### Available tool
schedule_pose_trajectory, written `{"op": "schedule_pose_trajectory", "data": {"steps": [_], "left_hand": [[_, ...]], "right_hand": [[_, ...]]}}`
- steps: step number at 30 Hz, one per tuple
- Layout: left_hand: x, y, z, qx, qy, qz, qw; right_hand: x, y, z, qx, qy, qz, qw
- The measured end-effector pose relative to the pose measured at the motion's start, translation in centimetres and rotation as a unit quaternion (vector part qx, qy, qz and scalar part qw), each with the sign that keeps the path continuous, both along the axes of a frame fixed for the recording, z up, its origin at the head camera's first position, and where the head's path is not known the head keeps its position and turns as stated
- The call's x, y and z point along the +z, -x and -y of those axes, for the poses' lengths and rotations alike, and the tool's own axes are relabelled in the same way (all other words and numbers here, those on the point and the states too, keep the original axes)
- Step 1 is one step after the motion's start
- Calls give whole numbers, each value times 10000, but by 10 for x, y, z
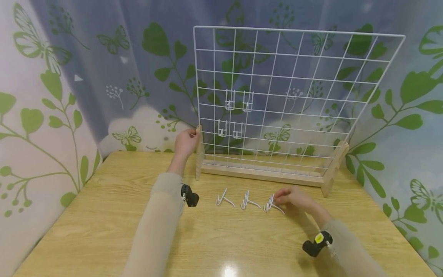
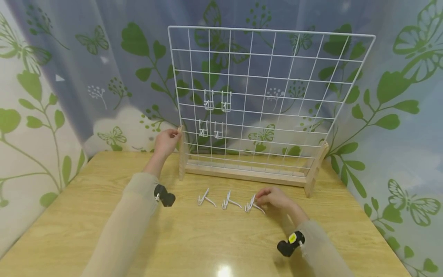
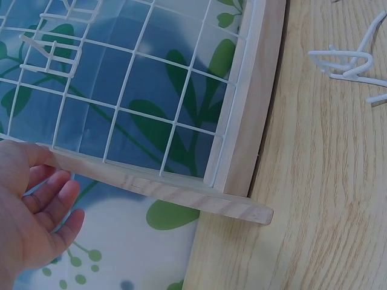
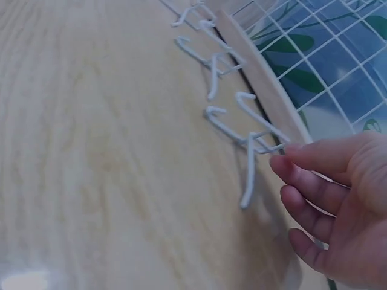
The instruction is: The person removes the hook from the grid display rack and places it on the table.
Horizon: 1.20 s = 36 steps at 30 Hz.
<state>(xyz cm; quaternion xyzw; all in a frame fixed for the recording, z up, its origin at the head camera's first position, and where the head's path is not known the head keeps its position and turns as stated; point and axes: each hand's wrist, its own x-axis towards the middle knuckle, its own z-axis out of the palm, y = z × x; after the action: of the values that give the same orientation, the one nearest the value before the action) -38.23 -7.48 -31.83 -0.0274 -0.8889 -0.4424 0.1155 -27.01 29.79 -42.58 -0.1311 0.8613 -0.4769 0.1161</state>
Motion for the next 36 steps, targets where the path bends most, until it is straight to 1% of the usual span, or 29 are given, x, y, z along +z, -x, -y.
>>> {"op": "schedule_pose_trajectory", "data": {"steps": [3, 7, 10, 13, 19, 21, 24, 29, 32, 36], "left_hand": [[0, -1, 0, 9, -13, 3, 10000], [0, -1, -1, 10, -13, 8, 10000], [0, -2, -1, 10, -25, -8, 10000], [1, -2, -1, 0, -49, -16, 10000], [1, -1, 0, -3, -49, 5, 10000], [2, -1, 0, 14, -75, -3, 10000], [3, 0, 0, 25, -128, -50, 9999], [5, 1, -1, 9, -163, -72, 9998], [4, 0, 0, 16, -137, -19, 9999], [4, -1, -1, 4, -88, -12, 10000]], "right_hand": [[8, 2, 0, -362, -285, -207, 9987], [24, 6, -1, -558, -403, -262, 9973], [37, 9, -2, -455, -402, -336, 9976], [48, 10, 0, -460, -374, -318, 9977], [63, 14, 5, -465, 95, -123, 9988], [67, 14, 7, -417, 111, -175, 9989], [72, 15, 8, -373, -11, -275, 9989], [80, 15, 11, -435, -292, -433, 9977], [86, 16, 13, -478, -349, -649, 9961], [97, 17, 16, -577, -295, -880, 9940]]}}
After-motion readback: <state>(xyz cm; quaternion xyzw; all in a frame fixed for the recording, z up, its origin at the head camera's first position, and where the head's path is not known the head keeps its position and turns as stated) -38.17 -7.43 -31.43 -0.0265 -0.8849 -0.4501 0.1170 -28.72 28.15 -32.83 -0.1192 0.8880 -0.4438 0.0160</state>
